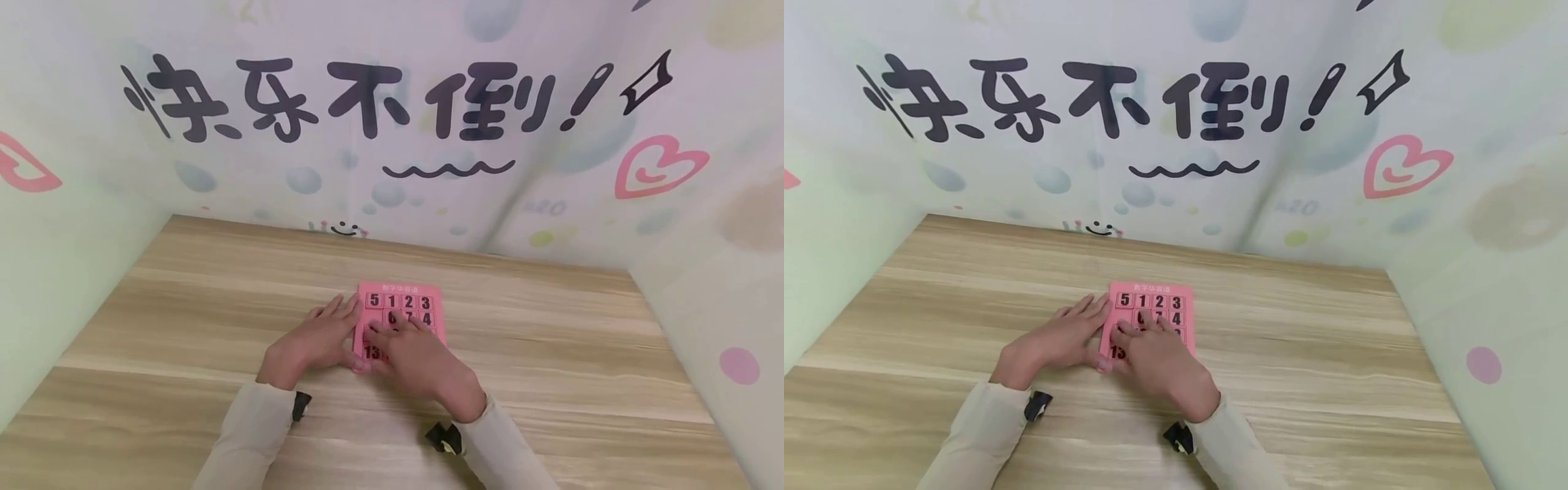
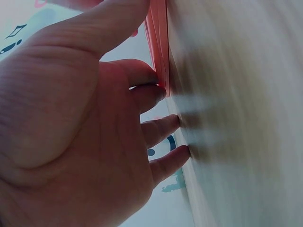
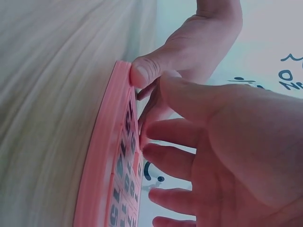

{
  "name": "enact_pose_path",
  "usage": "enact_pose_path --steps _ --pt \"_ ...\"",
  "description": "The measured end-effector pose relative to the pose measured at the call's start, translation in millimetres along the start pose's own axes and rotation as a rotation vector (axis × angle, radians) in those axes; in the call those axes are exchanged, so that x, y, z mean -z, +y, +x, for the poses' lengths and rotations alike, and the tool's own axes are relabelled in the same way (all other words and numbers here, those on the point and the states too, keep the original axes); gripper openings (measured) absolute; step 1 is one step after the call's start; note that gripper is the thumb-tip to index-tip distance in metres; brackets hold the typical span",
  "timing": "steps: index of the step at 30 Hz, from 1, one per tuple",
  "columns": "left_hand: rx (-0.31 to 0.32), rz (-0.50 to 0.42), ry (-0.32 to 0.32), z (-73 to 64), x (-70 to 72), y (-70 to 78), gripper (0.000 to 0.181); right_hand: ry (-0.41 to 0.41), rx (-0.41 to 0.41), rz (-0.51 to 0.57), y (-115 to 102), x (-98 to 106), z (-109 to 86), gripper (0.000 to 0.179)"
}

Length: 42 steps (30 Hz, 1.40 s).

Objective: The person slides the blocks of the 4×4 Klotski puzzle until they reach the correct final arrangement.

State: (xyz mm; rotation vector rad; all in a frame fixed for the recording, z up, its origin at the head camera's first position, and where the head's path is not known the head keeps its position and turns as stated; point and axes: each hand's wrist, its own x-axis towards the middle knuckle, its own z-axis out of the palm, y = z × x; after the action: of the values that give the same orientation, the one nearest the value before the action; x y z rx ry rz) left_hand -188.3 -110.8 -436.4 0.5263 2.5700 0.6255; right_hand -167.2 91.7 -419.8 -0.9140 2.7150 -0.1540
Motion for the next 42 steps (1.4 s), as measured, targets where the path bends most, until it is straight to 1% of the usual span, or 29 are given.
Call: enact_pose_path --steps 7,13,21,25,28,32,36,42 --pt "-0.020 0.004 0.009 -0.7 1.3 0.4 0.102 0.028 -0.025 0.046 5 3 1.7 0.068" --pt "-0.002 -0.009 0.010 -0.7 -0.6 -2.8 0.103 0.047 -0.039 0.078 9 -1 5.5 0.067" --pt "0.002 -0.010 0.010 -1.5 -1.3 -3.5 0.103 0.018 -0.069 0.067 15 -3 11.2 0.062" --pt "-0.005 -0.006 0.015 -0.8 -0.9 -3.0 0.103 0.001 -0.097 0.073 16 -2 13.3 0.064" --pt "0.001 -0.010 0.014 -1.2 -0.2 -2.4 0.103 -0.010 -0.105 0.081 17 -2 15.0 0.066" --pt "0.009 -0.019 0.005 -2.4 0.6 -1.9 0.102 -0.013 -0.102 0.094 15 -2 18.6 0.066" --pt "0.007 -0.005 0.003 -2.9 0.2 -1.3 0.100 -0.014 -0.095 0.104 12 -2 22.5 0.068" --pt "0.008 -0.001 0.004 -3.5 1.1 0.6 0.100 -0.004 -0.085 0.085 12 -2 27.8 0.070"
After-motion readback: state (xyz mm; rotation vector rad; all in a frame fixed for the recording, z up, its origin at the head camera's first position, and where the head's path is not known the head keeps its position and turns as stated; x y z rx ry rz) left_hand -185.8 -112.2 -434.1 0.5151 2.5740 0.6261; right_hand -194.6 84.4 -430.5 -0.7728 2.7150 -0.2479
